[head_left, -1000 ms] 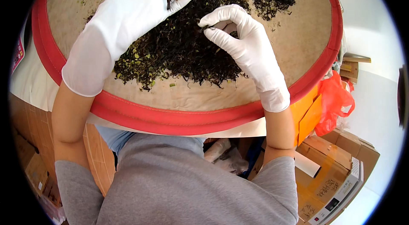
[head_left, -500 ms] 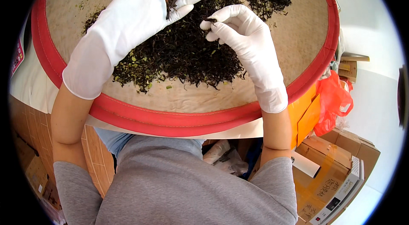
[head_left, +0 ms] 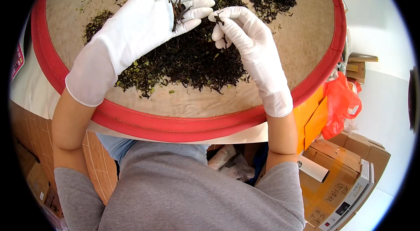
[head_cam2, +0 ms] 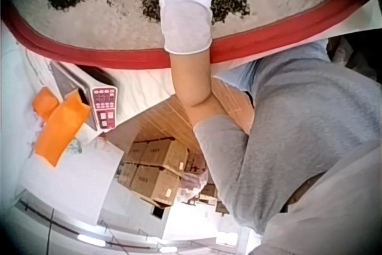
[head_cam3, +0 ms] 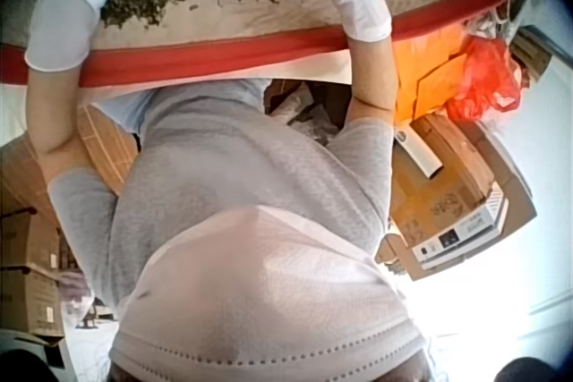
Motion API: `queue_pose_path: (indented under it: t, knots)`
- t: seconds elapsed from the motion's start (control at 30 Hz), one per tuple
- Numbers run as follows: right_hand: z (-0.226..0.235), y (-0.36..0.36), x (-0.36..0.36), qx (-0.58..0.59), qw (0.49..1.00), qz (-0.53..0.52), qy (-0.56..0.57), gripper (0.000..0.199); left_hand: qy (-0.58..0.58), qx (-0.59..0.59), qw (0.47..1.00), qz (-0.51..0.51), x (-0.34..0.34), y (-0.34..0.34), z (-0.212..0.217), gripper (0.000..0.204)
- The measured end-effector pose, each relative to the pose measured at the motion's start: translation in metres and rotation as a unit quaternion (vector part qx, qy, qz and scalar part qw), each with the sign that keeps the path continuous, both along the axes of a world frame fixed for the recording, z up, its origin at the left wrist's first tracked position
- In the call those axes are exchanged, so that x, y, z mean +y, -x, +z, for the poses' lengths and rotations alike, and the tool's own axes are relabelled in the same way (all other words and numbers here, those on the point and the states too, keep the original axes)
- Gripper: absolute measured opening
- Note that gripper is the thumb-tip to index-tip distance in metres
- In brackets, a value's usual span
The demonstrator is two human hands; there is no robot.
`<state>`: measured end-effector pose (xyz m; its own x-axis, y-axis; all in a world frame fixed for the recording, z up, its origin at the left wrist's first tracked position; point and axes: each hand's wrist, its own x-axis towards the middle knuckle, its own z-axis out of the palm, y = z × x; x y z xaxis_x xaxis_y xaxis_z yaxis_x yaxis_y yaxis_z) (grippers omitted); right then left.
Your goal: The person wearing white gloves sorts through a pile of dried tea leaves on a large circular tray. They pick up small handfuls of leaves, separate them, and place the sorted portions back onto the tray.
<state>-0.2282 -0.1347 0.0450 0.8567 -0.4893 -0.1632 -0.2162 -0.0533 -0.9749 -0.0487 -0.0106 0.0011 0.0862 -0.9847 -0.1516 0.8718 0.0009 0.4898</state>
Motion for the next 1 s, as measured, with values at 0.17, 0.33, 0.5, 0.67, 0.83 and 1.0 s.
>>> queue_pose_path:
  t: [0.17, 0.33, 0.5, 0.67, 0.83, 1.0]
  knots:
    - [-0.001, 0.0, 0.002, -0.028, 0.999, -0.011, -0.01, 0.014, -0.05, -0.003, 0.999, -0.011, 0.001, 0.011, 0.01, 0.05]
    - [-0.005, -0.003, 0.006, -0.029, 0.998, -0.031, 0.056, 0.017, -0.044, 0.015, 0.998, -0.042, 0.001, 0.02, 0.007, 0.038]
    - [-0.005, -0.002, 0.006, -0.032, 0.996, -0.034, 0.071, 0.022, -0.075, 0.01, 0.997, -0.025, 0.0, 0.025, 0.015, 0.03]
    - [-0.007, -0.001, 0.006, -0.044, 0.996, -0.021, 0.076, 0.021, -0.019, 0.019, 0.999, -0.047, 0.001, 0.02, 0.003, 0.033]
    - [0.0, -0.003, 0.008, -0.036, 0.998, -0.028, 0.041, 0.028, -0.068, 0.011, 0.997, -0.033, 0.0, 0.023, 0.008, 0.033]
    - [-0.002, -0.001, 0.006, -0.043, 0.999, -0.003, 0.018, 0.028, -0.008, 0.04, 0.998, -0.055, 0.001, 0.02, -0.002, 0.033]
